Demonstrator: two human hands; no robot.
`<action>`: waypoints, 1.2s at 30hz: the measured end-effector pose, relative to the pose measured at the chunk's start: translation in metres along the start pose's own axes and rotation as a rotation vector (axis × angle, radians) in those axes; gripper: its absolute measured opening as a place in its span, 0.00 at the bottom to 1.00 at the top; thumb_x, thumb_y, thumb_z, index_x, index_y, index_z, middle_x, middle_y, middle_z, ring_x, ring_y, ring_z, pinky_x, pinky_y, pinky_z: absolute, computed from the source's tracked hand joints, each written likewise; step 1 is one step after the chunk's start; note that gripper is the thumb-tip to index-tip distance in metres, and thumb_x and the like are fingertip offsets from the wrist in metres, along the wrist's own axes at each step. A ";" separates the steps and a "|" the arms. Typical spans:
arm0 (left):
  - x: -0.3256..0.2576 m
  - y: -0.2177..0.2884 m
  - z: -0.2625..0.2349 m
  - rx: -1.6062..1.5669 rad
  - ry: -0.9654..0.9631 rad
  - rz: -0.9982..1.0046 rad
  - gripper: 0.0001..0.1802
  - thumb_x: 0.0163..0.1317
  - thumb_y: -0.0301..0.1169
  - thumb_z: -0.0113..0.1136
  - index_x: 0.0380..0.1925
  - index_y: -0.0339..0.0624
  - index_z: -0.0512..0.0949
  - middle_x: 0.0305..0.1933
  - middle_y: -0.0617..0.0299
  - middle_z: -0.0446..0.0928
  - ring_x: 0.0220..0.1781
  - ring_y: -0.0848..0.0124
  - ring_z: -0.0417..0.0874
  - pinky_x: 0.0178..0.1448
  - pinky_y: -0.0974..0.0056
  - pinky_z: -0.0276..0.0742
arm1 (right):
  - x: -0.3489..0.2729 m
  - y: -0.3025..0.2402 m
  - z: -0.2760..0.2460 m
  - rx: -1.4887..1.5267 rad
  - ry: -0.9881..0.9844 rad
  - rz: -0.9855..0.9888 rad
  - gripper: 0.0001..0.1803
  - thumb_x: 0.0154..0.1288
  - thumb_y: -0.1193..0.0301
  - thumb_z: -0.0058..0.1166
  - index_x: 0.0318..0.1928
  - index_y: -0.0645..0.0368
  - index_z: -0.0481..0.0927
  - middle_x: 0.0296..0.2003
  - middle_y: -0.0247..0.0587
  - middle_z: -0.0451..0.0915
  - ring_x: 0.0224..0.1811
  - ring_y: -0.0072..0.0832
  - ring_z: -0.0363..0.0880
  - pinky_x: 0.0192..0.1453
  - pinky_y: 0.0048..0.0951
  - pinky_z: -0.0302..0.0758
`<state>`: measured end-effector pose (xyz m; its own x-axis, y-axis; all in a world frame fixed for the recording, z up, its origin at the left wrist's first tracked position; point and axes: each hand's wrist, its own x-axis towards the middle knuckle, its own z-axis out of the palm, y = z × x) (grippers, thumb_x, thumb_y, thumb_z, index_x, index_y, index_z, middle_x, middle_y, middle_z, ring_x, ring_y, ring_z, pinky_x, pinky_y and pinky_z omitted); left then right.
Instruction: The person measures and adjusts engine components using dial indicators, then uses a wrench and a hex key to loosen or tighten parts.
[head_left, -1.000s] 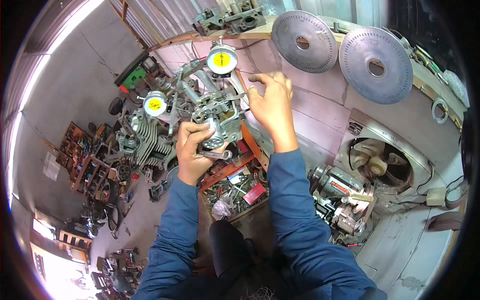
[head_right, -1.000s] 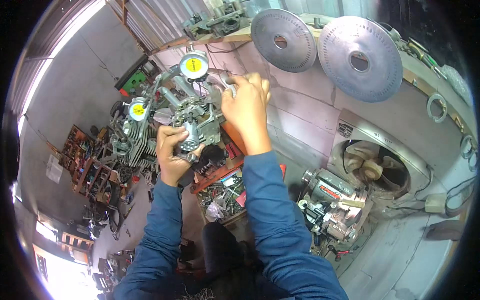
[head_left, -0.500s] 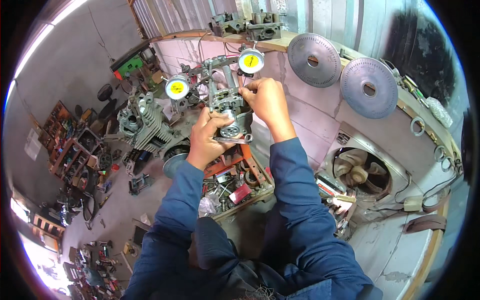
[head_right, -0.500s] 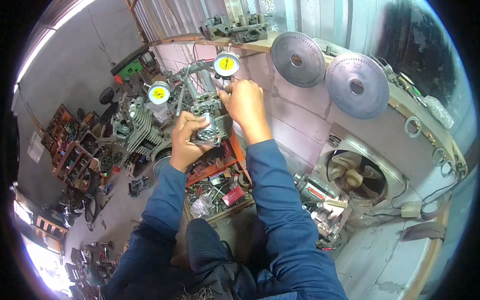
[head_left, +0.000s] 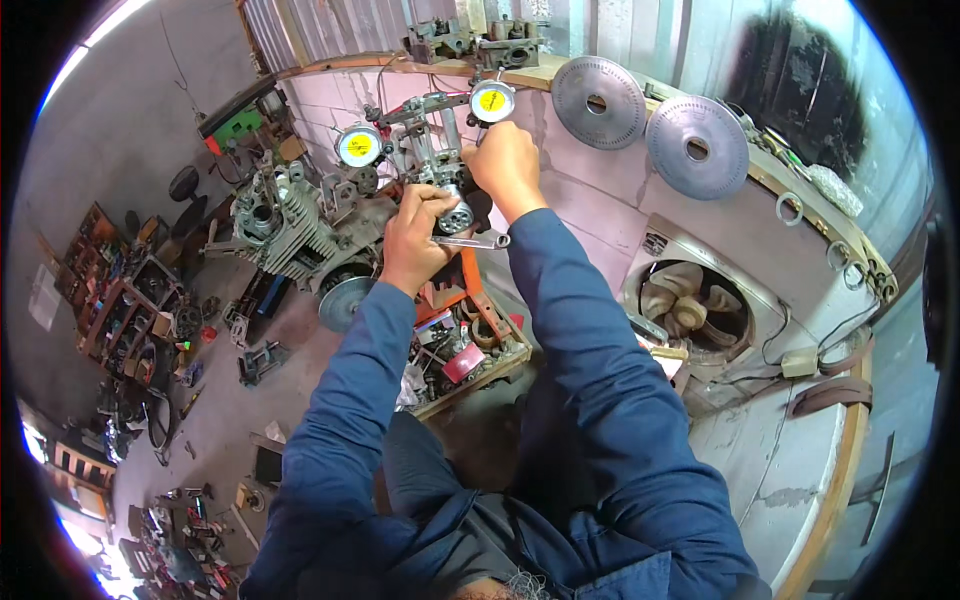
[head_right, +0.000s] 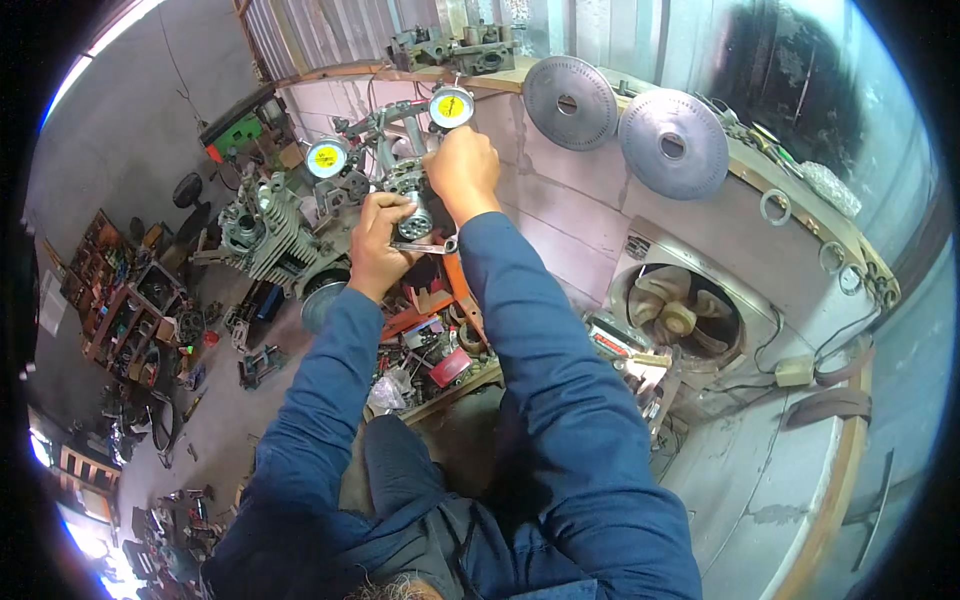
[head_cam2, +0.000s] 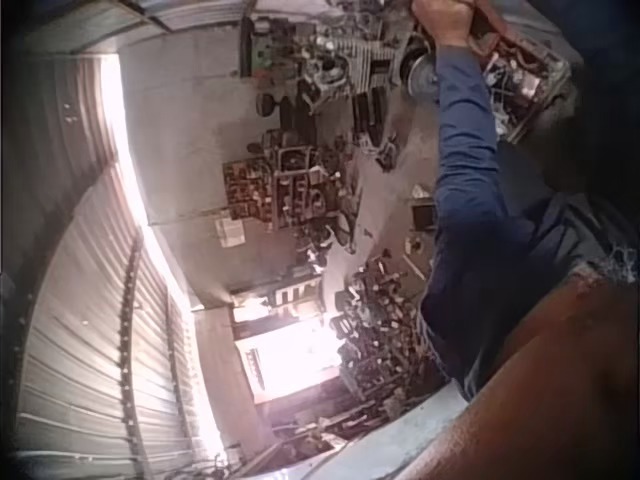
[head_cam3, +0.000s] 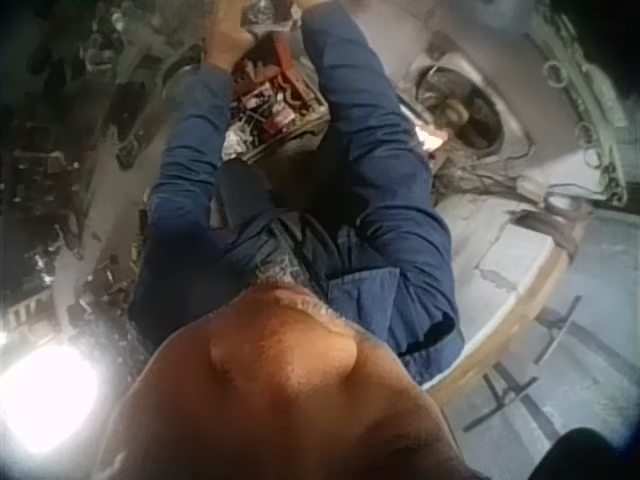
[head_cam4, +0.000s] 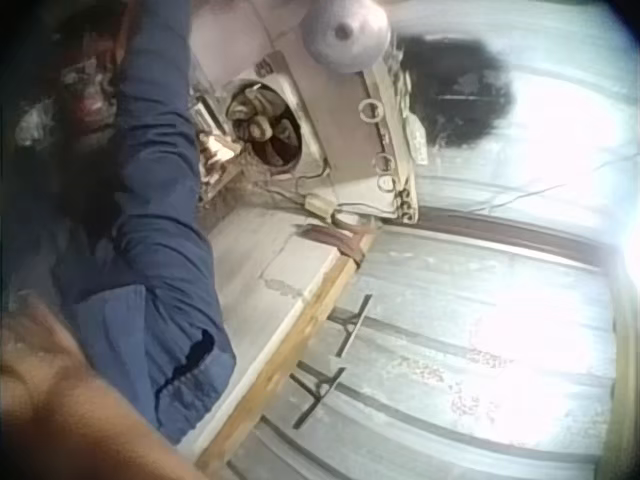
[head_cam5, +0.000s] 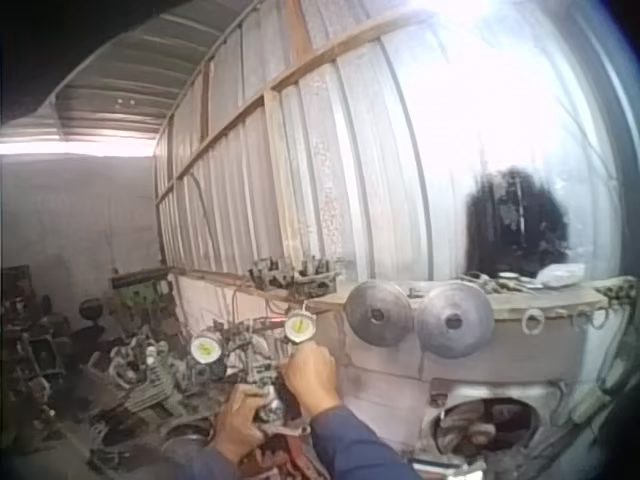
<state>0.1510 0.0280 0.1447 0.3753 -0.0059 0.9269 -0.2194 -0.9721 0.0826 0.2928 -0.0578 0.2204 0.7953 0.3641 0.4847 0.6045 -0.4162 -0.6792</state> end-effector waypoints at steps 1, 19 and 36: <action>0.000 0.001 0.003 -0.010 -0.005 -0.003 0.25 0.46 0.32 0.82 0.44 0.45 0.81 0.46 0.57 0.79 0.44 0.55 0.86 0.43 0.55 0.86 | 0.008 0.017 0.005 -0.006 -0.012 -0.063 0.20 0.54 0.59 0.71 0.32 0.67 0.87 0.34 0.63 0.86 0.40 0.58 0.87 0.50 0.48 0.83; 0.001 -0.005 -0.003 0.056 -0.139 0.089 0.28 0.49 0.29 0.81 0.51 0.42 0.80 0.49 0.50 0.79 0.48 0.52 0.85 0.51 0.55 0.84 | -0.006 0.080 0.033 1.092 -0.336 0.298 0.21 0.63 0.53 0.66 0.32 0.60 0.85 0.23 0.27 0.74 0.20 0.19 0.65 0.24 0.25 0.61; 0.004 -0.004 -0.002 0.086 -0.256 0.152 0.34 0.48 0.20 0.65 0.61 0.43 0.78 0.58 0.50 0.79 0.55 0.51 0.85 0.57 0.55 0.84 | -0.003 0.087 0.056 1.457 -0.400 0.399 0.13 0.66 0.63 0.58 0.31 0.59 0.84 0.20 0.29 0.74 0.18 0.19 0.65 0.24 0.26 0.60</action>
<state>0.1516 0.0326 0.1486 0.5614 -0.2009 0.8028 -0.2173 -0.9718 -0.0913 0.3406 -0.0484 0.1289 0.6809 0.7192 0.1383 -0.3865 0.5133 -0.7663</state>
